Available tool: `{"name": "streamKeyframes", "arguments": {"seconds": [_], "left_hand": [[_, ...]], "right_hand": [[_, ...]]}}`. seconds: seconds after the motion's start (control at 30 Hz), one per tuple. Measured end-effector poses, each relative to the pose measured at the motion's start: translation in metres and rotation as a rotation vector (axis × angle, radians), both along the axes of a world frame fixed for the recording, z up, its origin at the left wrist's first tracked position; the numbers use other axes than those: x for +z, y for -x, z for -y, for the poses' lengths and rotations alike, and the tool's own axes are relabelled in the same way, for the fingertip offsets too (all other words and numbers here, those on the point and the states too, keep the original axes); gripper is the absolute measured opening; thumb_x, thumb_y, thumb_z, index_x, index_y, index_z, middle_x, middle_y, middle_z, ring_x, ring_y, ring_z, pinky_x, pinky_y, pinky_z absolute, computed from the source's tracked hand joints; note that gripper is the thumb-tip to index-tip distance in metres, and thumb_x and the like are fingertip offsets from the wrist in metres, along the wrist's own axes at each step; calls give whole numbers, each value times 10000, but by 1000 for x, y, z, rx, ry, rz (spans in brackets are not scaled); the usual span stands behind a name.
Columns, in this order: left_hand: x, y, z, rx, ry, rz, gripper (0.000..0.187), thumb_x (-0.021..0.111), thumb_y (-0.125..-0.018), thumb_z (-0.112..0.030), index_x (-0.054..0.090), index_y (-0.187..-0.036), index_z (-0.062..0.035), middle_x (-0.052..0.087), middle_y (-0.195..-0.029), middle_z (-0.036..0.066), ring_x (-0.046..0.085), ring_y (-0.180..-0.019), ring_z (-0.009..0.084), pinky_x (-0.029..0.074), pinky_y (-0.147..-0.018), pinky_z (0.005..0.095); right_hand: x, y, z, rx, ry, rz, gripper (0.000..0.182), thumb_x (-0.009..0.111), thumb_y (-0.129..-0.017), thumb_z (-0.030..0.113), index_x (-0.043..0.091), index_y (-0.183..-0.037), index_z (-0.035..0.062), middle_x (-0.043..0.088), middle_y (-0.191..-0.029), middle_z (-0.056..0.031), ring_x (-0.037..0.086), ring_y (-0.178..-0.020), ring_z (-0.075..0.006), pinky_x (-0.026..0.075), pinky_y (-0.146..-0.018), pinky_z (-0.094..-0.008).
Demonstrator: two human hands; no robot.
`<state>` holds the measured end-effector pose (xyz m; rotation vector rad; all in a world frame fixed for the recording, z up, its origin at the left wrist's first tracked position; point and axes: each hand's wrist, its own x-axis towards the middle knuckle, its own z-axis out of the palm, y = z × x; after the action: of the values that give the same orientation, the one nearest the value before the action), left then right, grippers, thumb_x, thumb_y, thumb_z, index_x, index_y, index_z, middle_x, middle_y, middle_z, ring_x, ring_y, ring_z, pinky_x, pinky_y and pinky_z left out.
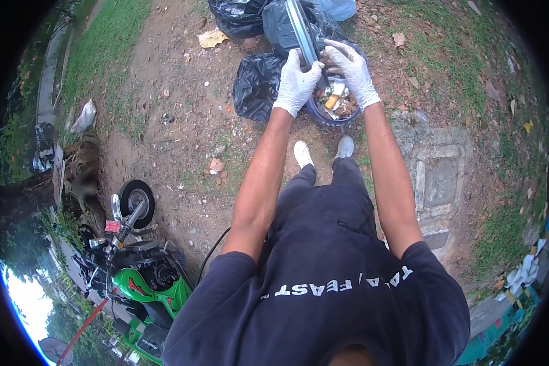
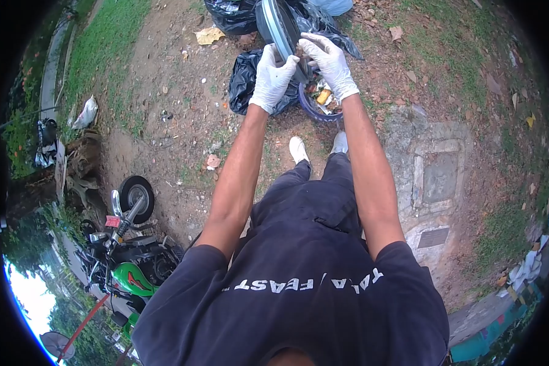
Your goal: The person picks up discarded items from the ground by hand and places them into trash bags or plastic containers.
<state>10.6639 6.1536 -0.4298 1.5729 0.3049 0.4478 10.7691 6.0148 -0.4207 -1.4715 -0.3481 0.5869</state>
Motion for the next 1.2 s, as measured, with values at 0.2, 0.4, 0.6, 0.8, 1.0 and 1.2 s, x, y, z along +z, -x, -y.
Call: {"name": "streamKeyframes", "arguments": {"seconds": [0.2,0.4,0.6,0.8,1.0,1.2], "left_hand": [[4,-1,-1,-30,104,21,375,749,-977,-163,540,-1237,6,681,-1120,95,653,-988,122,565,-847,294],[9,10,-11,-36,108,30,365,777,-967,-168,536,-1186,-3,683,-1097,80,639,-963,100,552,-840,271],[3,22,-31,111,86,84,445,848,-902,-179,504,-1121,0,672,-1016,81,650,-897,116,567,-792,297],[-5,45,-52,251,287,62,421,795,-862,-85,489,-1141,-9,645,-1007,85,645,-898,135,567,-803,293],[-18,61,-83,235,703,143,253,610,-977,-230,532,-1162,-76,634,-1092,82,653,-1012,214,571,-885,468],[-26,76,-95,291,658,126,242,657,-995,-267,551,-1103,-78,635,-1026,64,661,-913,182,579,-805,400]], "right_hand": [[0,31,-10,-55,76,154,407,816,-932,292,735,-1218,14,754,-1062,-43,661,-947,-99,531,-856,-279],[2,43,-23,-180,-25,69,156,818,-929,180,769,-966,37,721,-849,29,597,-764,-33,481,-684,-225],[0,54,-56,-228,-116,77,163,816,-935,180,734,-853,66,632,-741,80,488,-696,-11,393,-611,-221],[-8,70,-83,-65,-102,171,162,785,-962,206,758,-906,56,670,-759,56,528,-722,-13,440,-640,-217],[-10,88,-106,23,11,147,185,798,-947,221,780,-987,41,709,-817,20,601,-725,-40,500,-650,-240],[-16,105,-120,11,-47,297,228,793,-946,222,761,-988,-1,762,-986,-46,641,-846,-73,533,-740,-267]]}}
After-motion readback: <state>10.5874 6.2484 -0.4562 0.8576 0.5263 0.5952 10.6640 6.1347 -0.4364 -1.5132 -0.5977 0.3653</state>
